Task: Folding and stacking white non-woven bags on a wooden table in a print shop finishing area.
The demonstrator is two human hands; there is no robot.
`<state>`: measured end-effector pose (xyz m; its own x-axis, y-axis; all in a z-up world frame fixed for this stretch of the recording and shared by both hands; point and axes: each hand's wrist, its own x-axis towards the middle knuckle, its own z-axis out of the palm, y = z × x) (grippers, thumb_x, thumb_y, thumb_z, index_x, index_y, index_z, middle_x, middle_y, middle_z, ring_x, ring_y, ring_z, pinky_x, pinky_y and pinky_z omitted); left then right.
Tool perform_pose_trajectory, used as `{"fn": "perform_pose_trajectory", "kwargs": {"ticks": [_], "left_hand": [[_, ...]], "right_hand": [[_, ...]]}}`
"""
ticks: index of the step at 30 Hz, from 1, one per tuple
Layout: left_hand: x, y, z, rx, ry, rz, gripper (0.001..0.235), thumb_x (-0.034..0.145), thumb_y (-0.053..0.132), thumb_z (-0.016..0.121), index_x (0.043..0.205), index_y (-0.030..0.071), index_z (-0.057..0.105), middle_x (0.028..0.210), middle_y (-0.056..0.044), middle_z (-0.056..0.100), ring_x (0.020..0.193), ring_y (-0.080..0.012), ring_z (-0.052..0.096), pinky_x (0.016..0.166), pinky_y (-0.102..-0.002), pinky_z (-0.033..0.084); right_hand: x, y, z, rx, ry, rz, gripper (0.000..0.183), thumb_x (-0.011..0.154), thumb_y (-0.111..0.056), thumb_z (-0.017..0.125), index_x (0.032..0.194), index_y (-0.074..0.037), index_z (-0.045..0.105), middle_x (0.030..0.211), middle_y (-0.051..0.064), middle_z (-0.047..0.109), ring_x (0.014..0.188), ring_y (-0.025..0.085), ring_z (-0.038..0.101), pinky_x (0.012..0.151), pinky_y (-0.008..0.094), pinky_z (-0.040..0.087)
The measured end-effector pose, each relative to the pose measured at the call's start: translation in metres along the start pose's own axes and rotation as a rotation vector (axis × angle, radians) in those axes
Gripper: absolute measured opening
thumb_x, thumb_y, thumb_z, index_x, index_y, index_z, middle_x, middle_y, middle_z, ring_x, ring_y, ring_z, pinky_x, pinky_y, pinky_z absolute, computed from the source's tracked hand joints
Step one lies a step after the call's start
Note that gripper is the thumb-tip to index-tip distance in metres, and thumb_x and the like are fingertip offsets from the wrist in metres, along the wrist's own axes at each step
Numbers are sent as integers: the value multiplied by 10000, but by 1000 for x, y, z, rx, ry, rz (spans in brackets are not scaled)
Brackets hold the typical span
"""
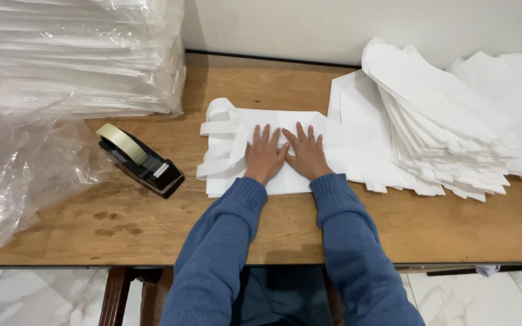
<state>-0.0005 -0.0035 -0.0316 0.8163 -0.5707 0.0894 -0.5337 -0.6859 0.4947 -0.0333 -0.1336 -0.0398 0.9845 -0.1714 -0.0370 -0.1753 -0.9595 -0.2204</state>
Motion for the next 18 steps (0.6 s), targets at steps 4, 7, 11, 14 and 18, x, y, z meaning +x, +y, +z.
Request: {"fn": "perform_pose_trajectory", "kwargs": {"ticks": [4,7,11,14,18], "left_hand": [[1,-29,-31,-15,40,-229,561,897,439,244,1336,89,248,1361,-203,237,1278,-307,199,1010,-484,218],[19,-74,-16,-136,293,-342,549,900,370,366,1343,75,231,1338,-249,211,1253,-371,187,958,-549,272],[9,-90,-38,-41,516,-395,563,884,317,413,1346,85,189,1333,-232,218,1218,-355,264,939,-542,251],[17,-101,-29,97,230,-585,558,885,396,340,1344,105,212,1383,-185,151,1285,-285,119,943,-532,171],[16,-66,-41,219,127,-643,565,855,370,395,1332,99,259,1390,-244,66,1282,-395,-8,894,-675,14]], "right_hand": [[-10,-1,-22,10,-18,44,618,788,-582,421,1310,-264,331,1392,102,227,1279,350,148,1013,546,78],[-22,-3,-33,33,-58,113,627,786,-558,444,1308,-227,340,1394,111,228,1282,358,149,1005,568,64],[-23,7,-42,58,-30,210,641,748,-562,511,1283,-232,383,1384,95,261,1281,334,167,989,589,55],[-19,11,-36,79,-15,224,666,734,-593,501,1280,-231,383,1389,84,253,1290,320,146,991,590,33],[-11,11,-17,24,11,137,637,758,-569,432,1297,-244,336,1399,87,223,1295,326,121,996,591,15]]}}
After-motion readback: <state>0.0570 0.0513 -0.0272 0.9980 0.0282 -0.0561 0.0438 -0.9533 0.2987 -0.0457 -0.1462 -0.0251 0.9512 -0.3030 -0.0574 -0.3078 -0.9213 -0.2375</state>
